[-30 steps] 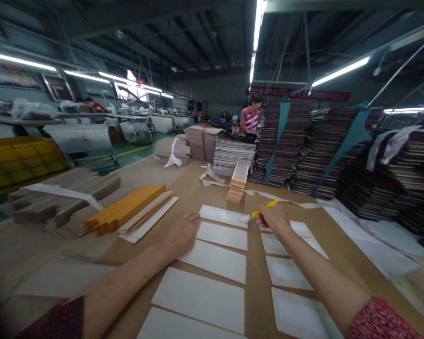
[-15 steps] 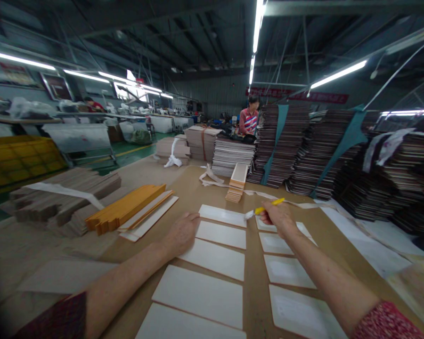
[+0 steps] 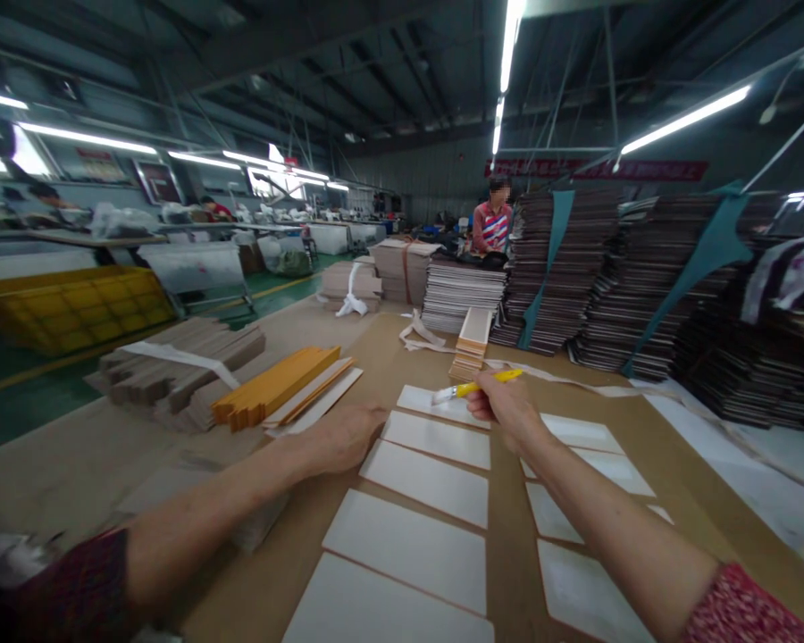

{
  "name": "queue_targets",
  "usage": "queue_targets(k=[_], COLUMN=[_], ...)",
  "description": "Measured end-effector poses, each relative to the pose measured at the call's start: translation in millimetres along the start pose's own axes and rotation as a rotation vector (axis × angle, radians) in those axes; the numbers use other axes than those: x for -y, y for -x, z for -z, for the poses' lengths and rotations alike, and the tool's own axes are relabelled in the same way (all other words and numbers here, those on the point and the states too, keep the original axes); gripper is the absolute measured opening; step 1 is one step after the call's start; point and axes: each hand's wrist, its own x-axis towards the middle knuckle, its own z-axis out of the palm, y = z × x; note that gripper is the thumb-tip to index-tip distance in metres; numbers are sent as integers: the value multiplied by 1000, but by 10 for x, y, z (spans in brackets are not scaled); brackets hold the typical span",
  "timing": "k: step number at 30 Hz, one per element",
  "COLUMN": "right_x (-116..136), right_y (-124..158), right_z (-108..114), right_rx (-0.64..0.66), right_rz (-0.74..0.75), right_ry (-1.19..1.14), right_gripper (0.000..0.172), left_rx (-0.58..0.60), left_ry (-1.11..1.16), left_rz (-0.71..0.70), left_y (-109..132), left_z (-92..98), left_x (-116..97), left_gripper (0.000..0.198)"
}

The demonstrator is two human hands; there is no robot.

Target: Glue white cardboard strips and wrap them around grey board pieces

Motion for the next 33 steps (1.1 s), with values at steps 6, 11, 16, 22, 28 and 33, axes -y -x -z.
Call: queue_targets(k=[6, 11, 16, 22, 28, 33], right_x=[-138, -199, -241, -286, -278, -283], right_y=[131, 223, 266, 224, 205, 241], right_z=[-381, -537, -623, -623, -417, -170], right_rx=[94, 125, 142, 133, 88, 54], right_rz=[-70, -76, -93, -99, -87, -103], right_ry=[-23, -12, 28, 105, 153, 170], right_gripper=[19, 19, 20, 22, 21, 21], left_rx=[31, 17, 0, -1, -3, 2], left_ry=[15, 26, 37, 44, 37, 36], left_rz=[-155, -204, -207, -201, -186, -180], left_y=[253, 269, 289, 289, 286, 285], left_z=[-59, -139, -110, -88, -92, -60], left_x=[99, 135, 104, 56, 42, 19], left_gripper=[41, 41, 43, 36, 37, 36])
